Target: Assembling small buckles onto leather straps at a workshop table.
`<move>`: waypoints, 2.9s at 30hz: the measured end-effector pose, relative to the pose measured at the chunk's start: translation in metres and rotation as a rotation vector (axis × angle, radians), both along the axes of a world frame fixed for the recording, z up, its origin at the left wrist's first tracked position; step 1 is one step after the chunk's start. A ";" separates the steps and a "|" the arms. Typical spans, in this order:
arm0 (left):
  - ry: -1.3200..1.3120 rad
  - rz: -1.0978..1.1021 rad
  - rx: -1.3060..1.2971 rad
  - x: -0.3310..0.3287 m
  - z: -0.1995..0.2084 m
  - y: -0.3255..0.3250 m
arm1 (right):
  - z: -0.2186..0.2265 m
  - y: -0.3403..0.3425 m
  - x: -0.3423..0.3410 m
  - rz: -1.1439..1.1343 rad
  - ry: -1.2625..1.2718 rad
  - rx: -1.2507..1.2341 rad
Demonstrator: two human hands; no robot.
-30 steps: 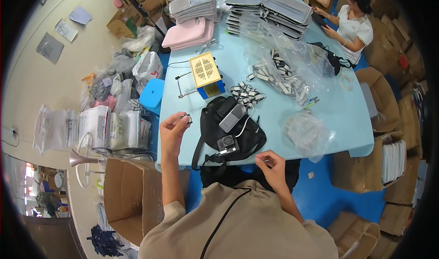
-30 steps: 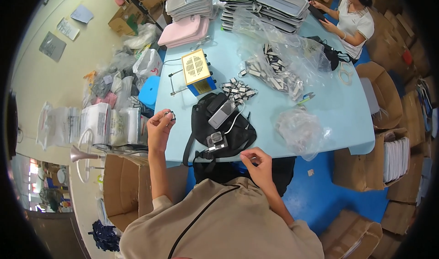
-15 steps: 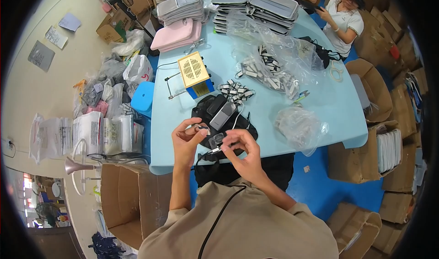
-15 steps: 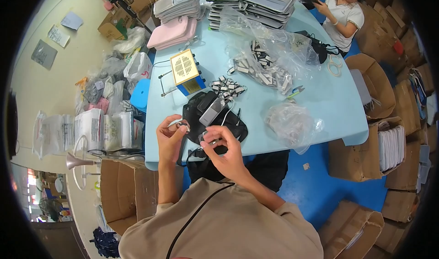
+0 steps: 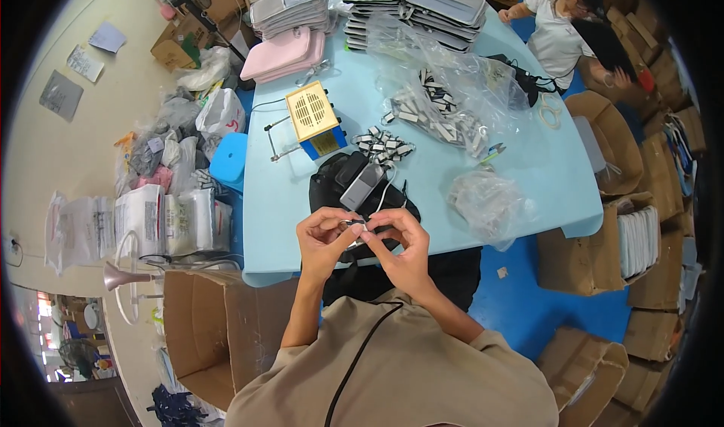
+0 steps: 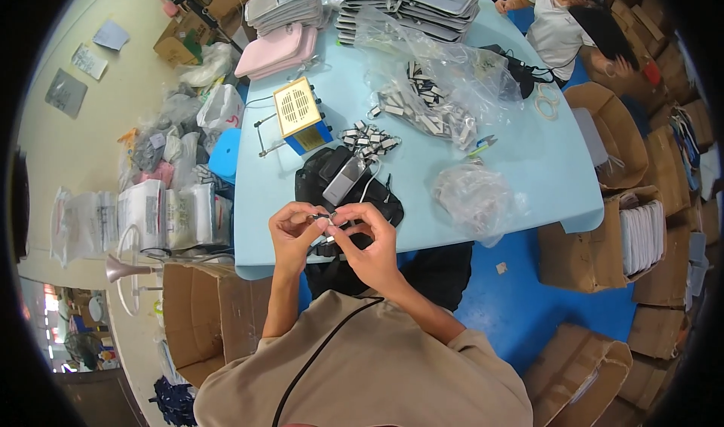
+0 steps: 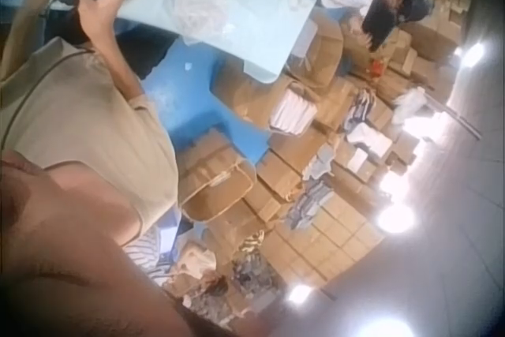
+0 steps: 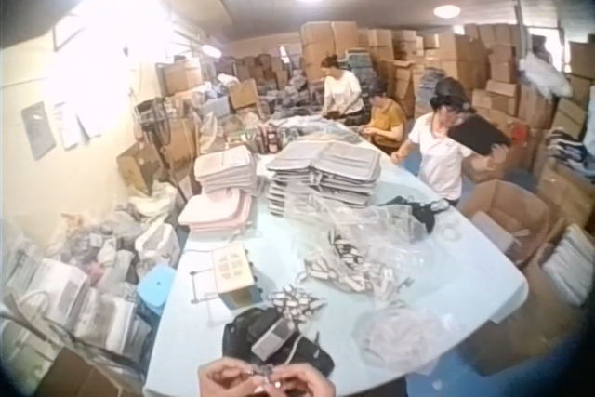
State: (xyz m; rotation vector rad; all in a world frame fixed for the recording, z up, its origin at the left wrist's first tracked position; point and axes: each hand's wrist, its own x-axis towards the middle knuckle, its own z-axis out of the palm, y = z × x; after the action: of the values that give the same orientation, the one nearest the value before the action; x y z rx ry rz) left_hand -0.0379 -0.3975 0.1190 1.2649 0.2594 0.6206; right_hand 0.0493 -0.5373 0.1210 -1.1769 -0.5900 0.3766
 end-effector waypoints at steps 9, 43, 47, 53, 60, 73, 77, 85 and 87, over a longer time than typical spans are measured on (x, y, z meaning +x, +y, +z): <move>-0.012 -0.051 0.061 0.004 -0.006 -0.003 | -0.004 -0.009 0.005 -0.022 -0.043 -0.058; 0.281 -0.195 0.236 0.131 -0.020 0.027 | -0.058 -0.101 0.067 -0.421 0.023 -0.239; 0.288 -0.110 0.641 0.191 -0.050 0.075 | -0.072 -0.135 0.101 -0.729 -0.063 -0.306; 0.217 -0.071 0.879 0.293 -0.047 0.065 | -0.116 -0.169 0.148 -0.730 -0.190 -0.547; 0.213 -0.154 1.138 0.431 -0.094 0.067 | -0.148 -0.141 0.167 -0.505 -0.599 -0.917; 0.533 0.149 1.190 0.465 -0.122 0.072 | -0.162 -0.132 0.183 -0.485 -0.490 -1.089; 0.384 0.128 1.049 0.451 -0.117 0.077 | -0.144 -0.126 0.190 -0.443 -0.366 -1.180; 0.111 0.008 0.321 0.390 -0.069 0.061 | -0.173 -0.118 0.200 -0.436 -0.535 -1.303; 0.099 -0.024 0.270 0.350 -0.061 0.053 | -0.170 -0.116 0.199 -0.417 -0.585 -1.365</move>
State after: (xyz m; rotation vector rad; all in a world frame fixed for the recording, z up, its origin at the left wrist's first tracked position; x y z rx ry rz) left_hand 0.3123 -0.3448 0.0581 1.5590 0.2473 0.5867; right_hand 0.2485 -0.6529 -0.0495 -2.7248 -0.5372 0.0086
